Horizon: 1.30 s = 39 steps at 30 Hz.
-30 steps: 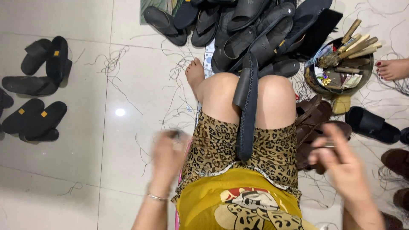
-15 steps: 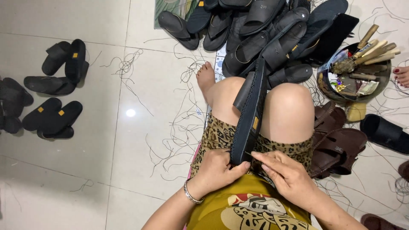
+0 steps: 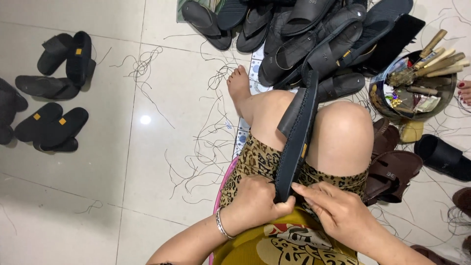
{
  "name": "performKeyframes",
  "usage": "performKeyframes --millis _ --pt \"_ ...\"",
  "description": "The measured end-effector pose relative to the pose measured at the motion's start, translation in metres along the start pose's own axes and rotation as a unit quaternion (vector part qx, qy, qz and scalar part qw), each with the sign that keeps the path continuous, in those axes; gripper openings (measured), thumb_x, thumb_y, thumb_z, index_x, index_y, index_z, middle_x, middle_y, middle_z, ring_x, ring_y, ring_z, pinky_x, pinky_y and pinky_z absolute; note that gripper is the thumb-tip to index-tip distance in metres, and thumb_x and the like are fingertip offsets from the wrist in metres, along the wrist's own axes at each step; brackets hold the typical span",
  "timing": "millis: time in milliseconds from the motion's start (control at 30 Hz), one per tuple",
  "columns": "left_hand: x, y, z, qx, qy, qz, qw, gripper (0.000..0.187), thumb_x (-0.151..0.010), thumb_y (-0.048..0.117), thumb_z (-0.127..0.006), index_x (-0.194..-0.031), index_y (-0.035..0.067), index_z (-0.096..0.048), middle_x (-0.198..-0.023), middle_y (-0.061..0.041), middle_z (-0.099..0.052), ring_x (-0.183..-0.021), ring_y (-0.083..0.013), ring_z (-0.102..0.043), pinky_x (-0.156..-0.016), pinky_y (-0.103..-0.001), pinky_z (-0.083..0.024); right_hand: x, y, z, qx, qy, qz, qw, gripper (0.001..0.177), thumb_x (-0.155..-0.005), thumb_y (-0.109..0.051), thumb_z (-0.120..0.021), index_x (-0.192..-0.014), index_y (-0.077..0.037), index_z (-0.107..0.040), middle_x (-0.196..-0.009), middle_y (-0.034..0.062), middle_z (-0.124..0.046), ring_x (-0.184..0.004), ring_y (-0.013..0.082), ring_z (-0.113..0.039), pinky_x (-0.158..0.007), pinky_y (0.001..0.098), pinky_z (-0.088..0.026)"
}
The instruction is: A person sitting on the floor is stitching the components of a black sandal together using a needle and thread.
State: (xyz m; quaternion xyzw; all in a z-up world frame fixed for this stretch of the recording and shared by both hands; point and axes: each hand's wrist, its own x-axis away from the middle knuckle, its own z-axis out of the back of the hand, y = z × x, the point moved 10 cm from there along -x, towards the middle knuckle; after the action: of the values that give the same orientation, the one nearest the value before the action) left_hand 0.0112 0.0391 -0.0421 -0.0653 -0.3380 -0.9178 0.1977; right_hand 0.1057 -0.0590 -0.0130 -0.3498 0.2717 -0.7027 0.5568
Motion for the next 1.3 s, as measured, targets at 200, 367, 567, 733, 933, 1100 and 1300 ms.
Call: performKeyframes --millis 200,367,567,733,933,1100,1300 --pt "0.002 0.008 0.006 -0.013 0.041 -0.030 0.999 0.060 -0.092 0.049 -0.060 -0.048 0.010 -0.050 -0.043 -0.001 -0.048 -0.040 -0.0235 -0.054 -0.041 -0.039 -0.045 -0.008 -0.017 0.015 -0.083 0.102 0.076 0.988 0.033 -0.093 -0.006 -0.063 -0.125 -0.006 -0.069 -0.106 0.0114 -0.077 -0.088 0.0229 -0.076 -0.081 0.0324 -0.066" --pt "0.002 0.016 0.019 0.012 0.095 -0.063 0.993 0.058 -0.088 0.045 -0.068 -0.048 0.006 -0.055 -0.044 -0.007 -0.052 -0.041 -0.0252 -0.054 -0.042 -0.040 -0.044 -0.012 -0.011 0.017 -0.089 0.093 0.071 0.989 0.026 -0.095 -0.011 -0.059 -0.118 -0.006 -0.071 -0.104 0.0115 -0.078 -0.091 0.0240 -0.079 -0.081 0.0317 -0.067" --pt "-0.001 0.022 0.017 0.050 0.060 -0.072 0.994 0.055 -0.094 0.034 -0.063 -0.048 0.011 -0.043 -0.042 0.001 -0.044 -0.036 -0.0171 -0.050 -0.041 -0.035 -0.046 -0.021 -0.031 0.022 0.016 0.072 0.085 0.994 0.017 -0.093 -0.010 -0.062 -0.106 0.000 -0.067 -0.098 0.0142 -0.076 -0.090 0.0262 -0.078 -0.082 0.0364 -0.067" --pt "0.002 0.015 0.015 0.068 0.086 -0.066 0.992 0.053 -0.091 0.038 -0.064 -0.051 0.008 -0.048 -0.046 -0.005 -0.051 -0.041 -0.0230 -0.053 -0.046 -0.039 -0.047 -0.019 0.000 -0.002 0.033 0.007 -0.023 0.999 0.020 -0.095 -0.022 -0.060 -0.112 -0.012 -0.056 -0.088 0.0059 -0.071 -0.054 0.0202 -0.069 -0.050 0.0361 -0.056" --pt "0.016 0.009 0.087 0.354 0.201 -0.085 0.910 0.034 -0.098 0.036 -0.064 -0.088 0.007 -0.052 -0.077 -0.002 -0.052 -0.062 -0.0138 -0.050 -0.055 -0.027 -0.044 0.012 0.040 0.002 -0.181 0.095 -0.149 0.967 0.057 -0.080 -0.018 -0.078 -0.132 -0.007 -0.056 -0.119 0.0116 -0.078 -0.105 0.0209 -0.082 -0.099 0.0353 -0.065" --pt "0.026 -0.031 0.020 0.577 -0.019 0.108 0.810 0.015 -0.102 0.029 -0.063 -0.095 0.016 -0.066 -0.079 0.007 -0.060 -0.070 -0.0071 -0.054 -0.067 -0.021 -0.046 0.008 -0.003 0.031 -0.090 0.203 0.042 0.974 0.063 -0.077 -0.011 -0.086 -0.132 0.002 -0.061 -0.131 0.0161 -0.069 -0.109 0.0171 -0.077 -0.104 0.0287 -0.062" --pt "0.036 -0.012 0.044 0.732 -0.060 0.025 0.678 0.013 -0.090 0.013 -0.079 -0.095 0.010 -0.068 -0.094 -0.002 -0.062 -0.087 -0.0130 -0.064 -0.082 -0.023 -0.054 0.003 -0.008 0.028 -0.072 0.177 0.113 0.975 0.060 -0.081 -0.013 -0.084 -0.133 0.001 -0.060 -0.112 0.0123 -0.078 -0.083 0.0130 -0.080 -0.082 0.0237 -0.070"
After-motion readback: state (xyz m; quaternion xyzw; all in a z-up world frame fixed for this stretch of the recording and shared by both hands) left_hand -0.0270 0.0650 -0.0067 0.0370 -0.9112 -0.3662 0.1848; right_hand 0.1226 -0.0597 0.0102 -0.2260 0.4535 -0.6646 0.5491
